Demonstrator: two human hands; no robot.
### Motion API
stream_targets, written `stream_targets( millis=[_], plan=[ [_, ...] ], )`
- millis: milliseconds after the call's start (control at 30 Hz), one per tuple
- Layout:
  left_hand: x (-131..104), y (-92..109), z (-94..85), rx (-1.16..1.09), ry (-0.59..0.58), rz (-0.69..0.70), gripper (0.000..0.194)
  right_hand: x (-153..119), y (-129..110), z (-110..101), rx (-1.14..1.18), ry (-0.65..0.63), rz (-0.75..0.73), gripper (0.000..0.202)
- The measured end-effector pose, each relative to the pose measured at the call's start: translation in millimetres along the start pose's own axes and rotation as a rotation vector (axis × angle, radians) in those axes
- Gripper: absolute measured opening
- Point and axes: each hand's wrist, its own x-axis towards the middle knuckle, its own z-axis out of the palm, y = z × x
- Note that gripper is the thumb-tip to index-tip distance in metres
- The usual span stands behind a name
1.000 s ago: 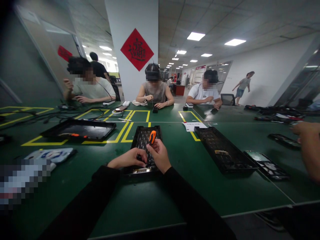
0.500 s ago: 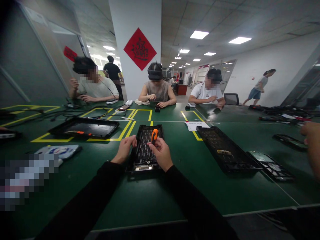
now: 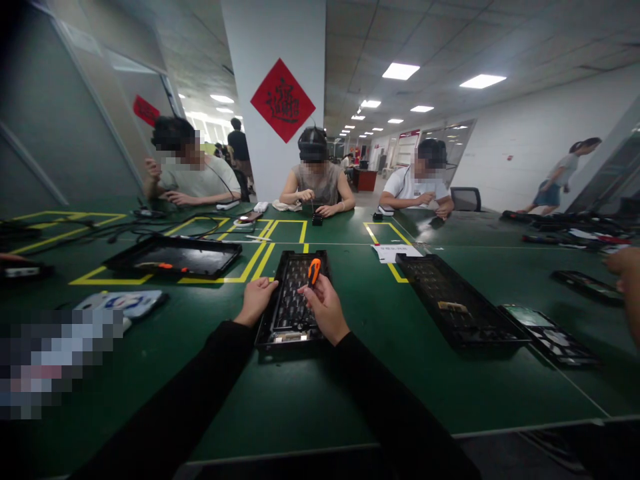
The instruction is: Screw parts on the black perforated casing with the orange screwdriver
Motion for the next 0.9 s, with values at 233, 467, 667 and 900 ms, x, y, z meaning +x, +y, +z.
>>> stream_targets(
  millis=[233, 467, 667, 900],
  plan=[
    [0.7, -1.1, -0.4, 0.013, -0.028, 0.007, 0.04, 1.2, 3.7, -1.3, -0.04, 0.02, 0.002, 0.041],
    [-1.3, 1.9, -1.8, 0.026, -0.061, 0.006, 0.039, 1.8, 2.3, -2.1, 0.03, 0.008, 0.012, 0.042],
    [-2.3, -0.8, -2.6, 0.013, -0.091, 0.017, 0.037, 1.2, 1.3, -1.1, 0.002, 0.014, 0.027, 0.036],
    [-2.7, 1.1, -3.8, 0.017, -0.089, 0.021, 0.035, 1.8, 5.7, -4.7, -0.093, -0.001, 0.017, 0.038]
  ],
)
